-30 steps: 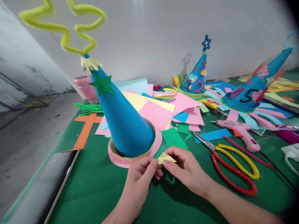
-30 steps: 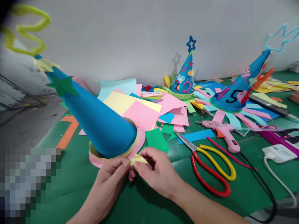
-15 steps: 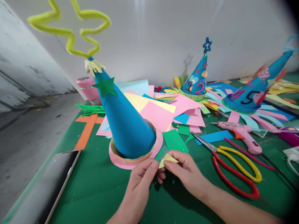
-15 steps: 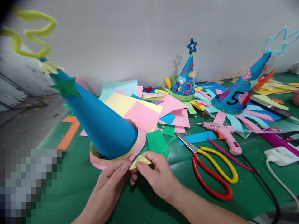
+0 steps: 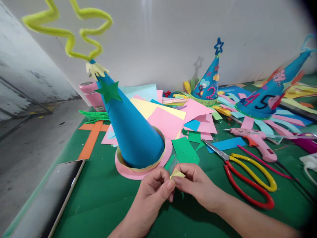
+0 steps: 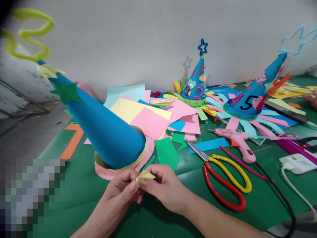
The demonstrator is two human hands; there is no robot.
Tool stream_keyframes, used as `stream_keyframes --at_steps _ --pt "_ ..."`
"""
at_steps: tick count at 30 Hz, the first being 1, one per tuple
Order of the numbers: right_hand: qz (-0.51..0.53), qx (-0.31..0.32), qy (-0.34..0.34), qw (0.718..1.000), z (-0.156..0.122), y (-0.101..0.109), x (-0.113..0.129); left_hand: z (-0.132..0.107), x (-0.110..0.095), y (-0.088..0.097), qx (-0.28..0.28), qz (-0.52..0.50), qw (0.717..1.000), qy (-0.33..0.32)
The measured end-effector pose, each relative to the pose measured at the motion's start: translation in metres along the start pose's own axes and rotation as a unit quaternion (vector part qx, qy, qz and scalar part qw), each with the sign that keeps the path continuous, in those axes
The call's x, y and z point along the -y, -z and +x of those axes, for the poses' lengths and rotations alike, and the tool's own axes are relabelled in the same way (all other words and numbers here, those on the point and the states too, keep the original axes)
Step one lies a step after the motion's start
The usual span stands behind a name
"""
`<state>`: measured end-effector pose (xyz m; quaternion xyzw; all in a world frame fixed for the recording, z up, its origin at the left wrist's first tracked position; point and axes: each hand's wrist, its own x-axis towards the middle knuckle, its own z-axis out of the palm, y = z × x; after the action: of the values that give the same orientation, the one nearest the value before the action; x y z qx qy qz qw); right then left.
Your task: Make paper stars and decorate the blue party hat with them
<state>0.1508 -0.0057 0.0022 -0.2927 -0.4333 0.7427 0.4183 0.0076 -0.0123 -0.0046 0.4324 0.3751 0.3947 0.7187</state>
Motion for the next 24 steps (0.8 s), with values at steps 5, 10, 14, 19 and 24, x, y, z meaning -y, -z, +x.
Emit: stream_keyframes --at_steps 5,10,14,19,24 --pt "-0.096 -0.003 0.008 0.995 -0.003 0.000 0.004 0.001 -0.001 0.000 -0.007 0.006 1.000 0.014" --pt "-0.196 0.006 0.021 0.980 -0.005 0.001 0.012 0.003 -0.002 0.000 -0.025 0.023 0.999 -0.005" --pt "-0.232 0.021 0.016 0.972 -0.006 0.005 0.015 0.004 -0.003 0.001 -0.028 0.031 0.999 -0.009" --pt "-0.226 0.030 -0.021 0.974 -0.005 0.010 0.012 0.005 -0.004 0.000 -0.028 0.028 0.999 -0.004" --pt "-0.178 0.012 -0.052 0.983 -0.004 0.010 0.011 0.006 -0.008 -0.001 -0.068 0.069 0.994 -0.049"
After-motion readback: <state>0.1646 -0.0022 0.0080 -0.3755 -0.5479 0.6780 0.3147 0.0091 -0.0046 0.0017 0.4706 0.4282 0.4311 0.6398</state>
